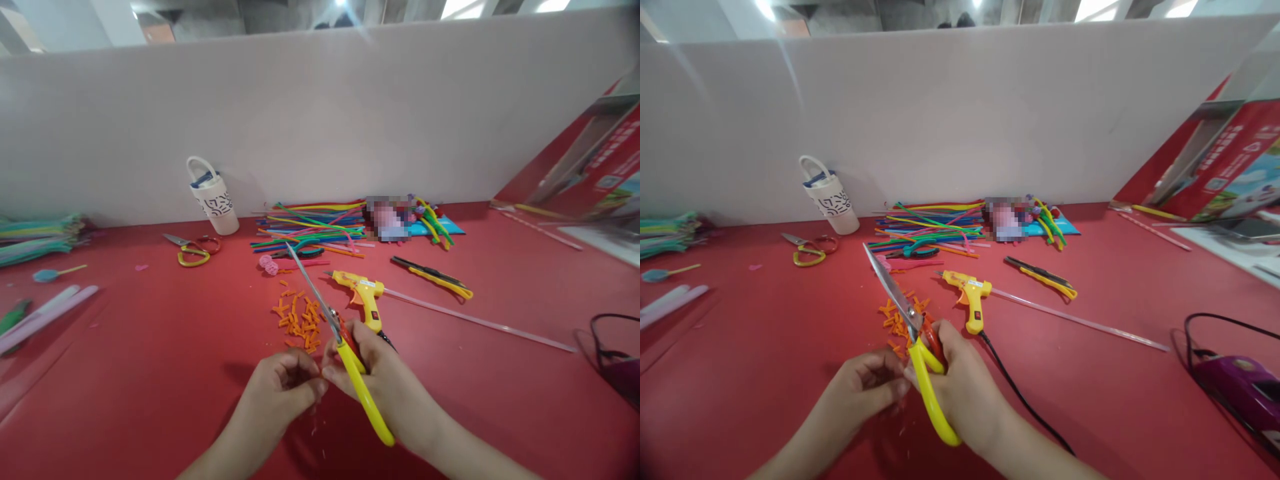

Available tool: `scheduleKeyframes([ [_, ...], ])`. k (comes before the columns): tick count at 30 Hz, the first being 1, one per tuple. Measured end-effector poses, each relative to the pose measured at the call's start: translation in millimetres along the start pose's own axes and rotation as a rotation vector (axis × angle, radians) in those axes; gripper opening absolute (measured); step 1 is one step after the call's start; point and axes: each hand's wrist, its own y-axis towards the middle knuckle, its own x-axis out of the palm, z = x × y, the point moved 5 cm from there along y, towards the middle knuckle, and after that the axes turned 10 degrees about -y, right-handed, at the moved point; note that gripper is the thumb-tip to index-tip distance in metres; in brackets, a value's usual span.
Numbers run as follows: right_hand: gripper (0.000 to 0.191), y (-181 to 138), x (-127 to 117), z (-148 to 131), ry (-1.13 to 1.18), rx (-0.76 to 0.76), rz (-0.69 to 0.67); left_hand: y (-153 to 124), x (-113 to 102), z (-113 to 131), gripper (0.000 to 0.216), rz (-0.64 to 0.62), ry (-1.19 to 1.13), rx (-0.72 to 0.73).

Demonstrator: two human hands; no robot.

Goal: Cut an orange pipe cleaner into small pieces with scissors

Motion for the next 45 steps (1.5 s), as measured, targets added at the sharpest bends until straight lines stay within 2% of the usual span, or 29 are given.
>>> scheduleKeyframes([
  [3, 0.037, 1, 0, 0, 0.018, 0.019, 0.003, -3, 2, 4, 0.008, -0.006, 0.031, 0.047],
  [7, 0.030, 3, -6, 2, 0.003, -0.020, 0.076, -4, 0, 11, 0.017, -0.012, 0.056, 0.156],
  [13, 0.025, 2, -3, 5, 0.010, -0.039, 0.074, -1, 1, -1, 0.008, -0.032, 0.045, 0.034],
  [18, 0.022, 0, -2, 4, -0.060, -0.064, 0.093, 0, 1, 1, 0.019, -0.014, -0.035, 0.076],
  [23, 0.023, -1, -2, 6, -0.070, -0.074, 0.089, -2, 2, 1, 0.016, -0.021, 0.030, 0.028],
  [25, 0.024, 1, -8, 2, -0.075, -0.084, 0.123, -1, -5, 6, 0.011, 0.015, 0.070, 0.075],
  [27, 0.028, 2, -17, -3, -0.075, -0.096, 0.183, 3, -20, 17, 0.007, 0.106, 0.157, 0.186],
  [30, 0.031, 4, -34, -11, -0.073, -0.102, 0.266, 14, -47, 42, 0.009, 0.226, 0.379, 0.372],
  [32, 0.030, 6, -41, -12, -0.086, -0.095, 0.281, 26, -58, 54, 0.012, 0.199, 0.535, 0.378],
  [34, 0.028, 8, -44, -11, -0.091, -0.095, 0.273, 40, -62, 65, 0.010, 0.124, 0.674, 0.418],
  [37, 0.028, 11, -44, -9, -0.070, -0.113, 0.263, 61, -61, 75, 0.006, 0.084, 0.766, 0.464],
  [45, 0.027, 13, -39, -7, -0.021, -0.147, 0.231, 108, -56, 74, 0.010, 0.090, 0.975, 0.517],
])
